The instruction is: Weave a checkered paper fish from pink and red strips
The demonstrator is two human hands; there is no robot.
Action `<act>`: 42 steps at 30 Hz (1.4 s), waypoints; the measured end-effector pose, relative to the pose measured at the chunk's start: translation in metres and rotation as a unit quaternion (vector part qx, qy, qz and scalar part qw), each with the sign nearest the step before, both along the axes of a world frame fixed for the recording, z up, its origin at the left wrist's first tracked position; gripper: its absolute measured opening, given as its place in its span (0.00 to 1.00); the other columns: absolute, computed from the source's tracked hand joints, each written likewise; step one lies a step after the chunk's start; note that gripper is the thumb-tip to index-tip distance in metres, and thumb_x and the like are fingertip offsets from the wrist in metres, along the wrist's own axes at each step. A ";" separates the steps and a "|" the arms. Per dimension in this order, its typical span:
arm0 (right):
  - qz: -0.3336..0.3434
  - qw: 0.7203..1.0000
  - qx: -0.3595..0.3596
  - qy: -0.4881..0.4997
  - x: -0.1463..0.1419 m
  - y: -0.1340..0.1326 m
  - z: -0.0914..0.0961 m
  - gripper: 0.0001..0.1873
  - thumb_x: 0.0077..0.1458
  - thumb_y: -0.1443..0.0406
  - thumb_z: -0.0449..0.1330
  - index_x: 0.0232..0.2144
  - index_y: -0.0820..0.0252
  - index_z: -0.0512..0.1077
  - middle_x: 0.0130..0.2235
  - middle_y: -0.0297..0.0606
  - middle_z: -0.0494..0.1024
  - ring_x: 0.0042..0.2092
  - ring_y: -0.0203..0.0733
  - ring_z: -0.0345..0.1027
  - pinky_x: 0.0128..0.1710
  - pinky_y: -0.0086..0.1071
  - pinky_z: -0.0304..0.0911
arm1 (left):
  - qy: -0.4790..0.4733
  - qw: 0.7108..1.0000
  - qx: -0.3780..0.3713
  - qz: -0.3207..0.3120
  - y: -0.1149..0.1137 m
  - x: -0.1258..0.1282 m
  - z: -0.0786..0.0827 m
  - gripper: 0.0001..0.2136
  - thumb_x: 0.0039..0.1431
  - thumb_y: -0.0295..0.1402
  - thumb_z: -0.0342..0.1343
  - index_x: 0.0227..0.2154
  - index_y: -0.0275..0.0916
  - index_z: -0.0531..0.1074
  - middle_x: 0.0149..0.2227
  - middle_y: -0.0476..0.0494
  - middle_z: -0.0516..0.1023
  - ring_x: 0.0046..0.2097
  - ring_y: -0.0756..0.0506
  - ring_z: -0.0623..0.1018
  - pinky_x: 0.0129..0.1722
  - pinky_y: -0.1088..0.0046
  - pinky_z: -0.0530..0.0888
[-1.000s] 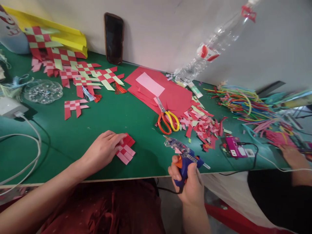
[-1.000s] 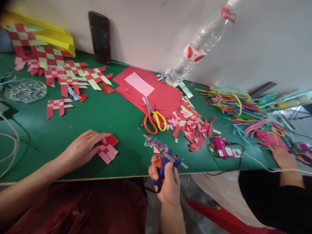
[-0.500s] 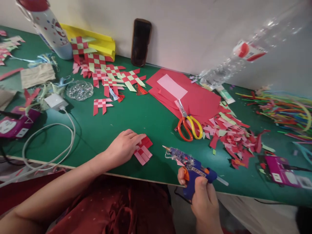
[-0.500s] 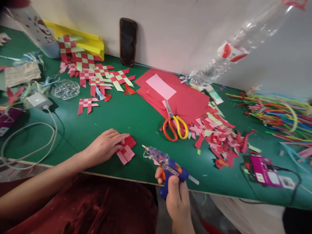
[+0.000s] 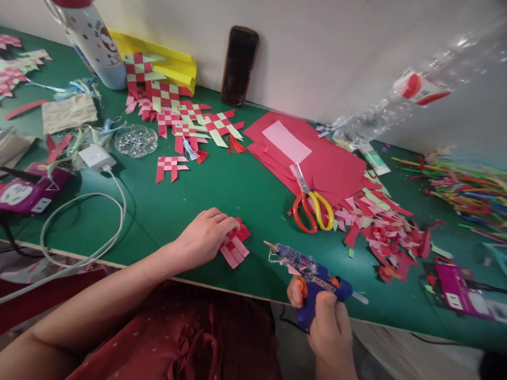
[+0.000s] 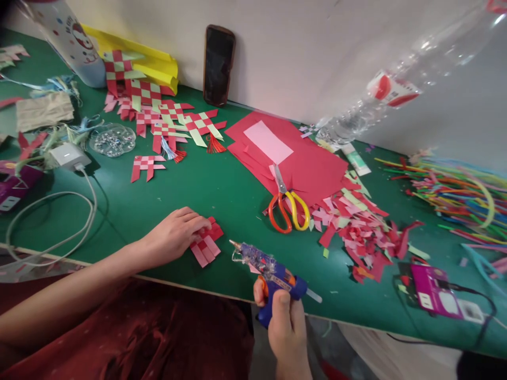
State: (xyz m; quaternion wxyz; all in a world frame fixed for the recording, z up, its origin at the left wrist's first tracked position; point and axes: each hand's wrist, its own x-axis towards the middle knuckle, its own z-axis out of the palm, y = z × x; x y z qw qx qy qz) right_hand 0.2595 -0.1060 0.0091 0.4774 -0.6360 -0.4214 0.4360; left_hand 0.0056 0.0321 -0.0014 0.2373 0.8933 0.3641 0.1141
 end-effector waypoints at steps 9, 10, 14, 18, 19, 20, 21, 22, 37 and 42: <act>0.070 0.994 0.020 -0.080 -0.005 0.020 0.018 0.17 0.64 0.52 0.50 0.36 0.57 0.71 0.33 0.39 0.74 0.33 0.41 0.66 0.35 0.35 0.64 | -0.022 1.000 -0.008 0.002 0.000 0.001 0.004 0.08 0.63 0.24 0.44 0.39 0.38 0.67 0.36 0.44 0.76 0.40 0.45 0.74 0.46 0.66 0.67; 0.094 0.991 0.016 -0.092 -0.006 0.025 0.021 0.17 0.64 0.52 0.50 0.37 0.57 0.71 0.34 0.39 0.74 0.33 0.40 0.66 0.35 0.34 0.64 | -0.026 1.000 -0.006 -0.001 0.001 0.001 0.005 0.08 0.63 0.23 0.44 0.39 0.38 0.68 0.36 0.44 0.76 0.40 0.46 0.74 0.45 0.66 0.67; 0.191 0.971 0.000 -0.142 -0.005 0.043 0.026 0.17 0.65 0.53 0.48 0.36 0.57 0.69 0.35 0.39 0.75 0.31 0.38 0.66 0.33 0.33 0.65 | -0.034 0.999 -0.001 -0.003 0.001 0.000 0.005 0.09 0.62 0.22 0.43 0.37 0.38 0.68 0.34 0.45 0.75 0.38 0.46 0.74 0.44 0.67 0.67; 0.235 0.959 -0.032 -0.157 -0.006 0.054 0.023 0.18 0.65 0.52 0.47 0.39 0.57 0.69 0.36 0.39 0.76 0.32 0.39 0.67 0.35 0.33 0.65 | -0.041 0.999 -0.003 0.002 0.001 -0.001 0.002 0.09 0.62 0.22 0.44 0.39 0.38 0.67 0.35 0.44 0.76 0.38 0.46 0.74 0.45 0.66 0.67; 0.242 0.956 -0.039 -0.162 -0.006 0.056 0.022 0.18 0.65 0.52 0.47 0.38 0.57 0.70 0.37 0.39 0.76 0.33 0.39 0.68 0.36 0.33 0.65 | -0.047 0.999 -0.004 0.002 0.001 0.000 0.002 0.09 0.62 0.22 0.44 0.39 0.38 0.67 0.36 0.44 0.77 0.39 0.46 0.74 0.45 0.66 0.67; 0.246 0.954 -0.045 -0.168 -0.007 0.058 0.022 0.18 0.65 0.52 0.47 0.37 0.57 0.70 0.38 0.40 0.76 0.34 0.39 0.68 0.37 0.33 0.65 | -0.053 0.999 -0.006 0.003 0.000 0.000 0.002 0.09 0.62 0.22 0.44 0.40 0.38 0.67 0.37 0.44 0.77 0.39 0.46 0.74 0.45 0.66 0.67; 0.249 0.952 -0.051 -0.170 -0.007 0.059 0.021 0.19 0.65 0.52 0.47 0.37 0.57 0.70 0.39 0.40 0.76 0.35 0.40 0.68 0.37 0.33 0.65 | -0.057 0.998 -0.008 0.006 0.000 0.000 0.002 0.10 0.62 0.21 0.44 0.41 0.38 0.67 0.38 0.44 0.77 0.39 0.46 0.75 0.45 0.66 0.67; 0.250 0.952 -0.055 -0.170 -0.007 0.061 0.021 0.19 0.65 0.52 0.47 0.37 0.57 0.70 0.39 0.40 0.76 0.35 0.40 0.68 0.37 0.33 0.65 | -0.059 0.998 -0.008 0.010 -0.001 0.000 0.002 0.11 0.62 0.21 0.44 0.42 0.37 0.67 0.39 0.44 0.77 0.39 0.46 0.75 0.45 0.66 0.67; 0.299 0.942 -0.101 -0.117 -0.004 0.070 0.029 0.19 0.64 0.52 0.49 0.49 0.55 0.67 0.34 0.36 0.76 0.31 0.40 0.69 0.33 0.32 0.67 | -0.070 0.997 -0.007 0.017 -0.004 0.000 0.003 0.11 0.65 0.22 0.40 0.37 0.38 0.67 0.33 0.45 0.73 0.36 0.46 0.71 0.45 0.66 0.67; 0.318 0.934 -0.085 -0.136 -0.004 0.072 0.030 0.19 0.64 0.53 0.49 0.52 0.53 0.66 0.36 0.36 0.76 0.34 0.41 0.71 0.32 0.30 0.68 | -0.078 0.997 -0.006 0.013 -0.004 0.000 0.006 0.12 0.65 0.21 0.39 0.36 0.37 0.68 0.34 0.45 0.74 0.37 0.46 0.70 0.44 0.66 0.67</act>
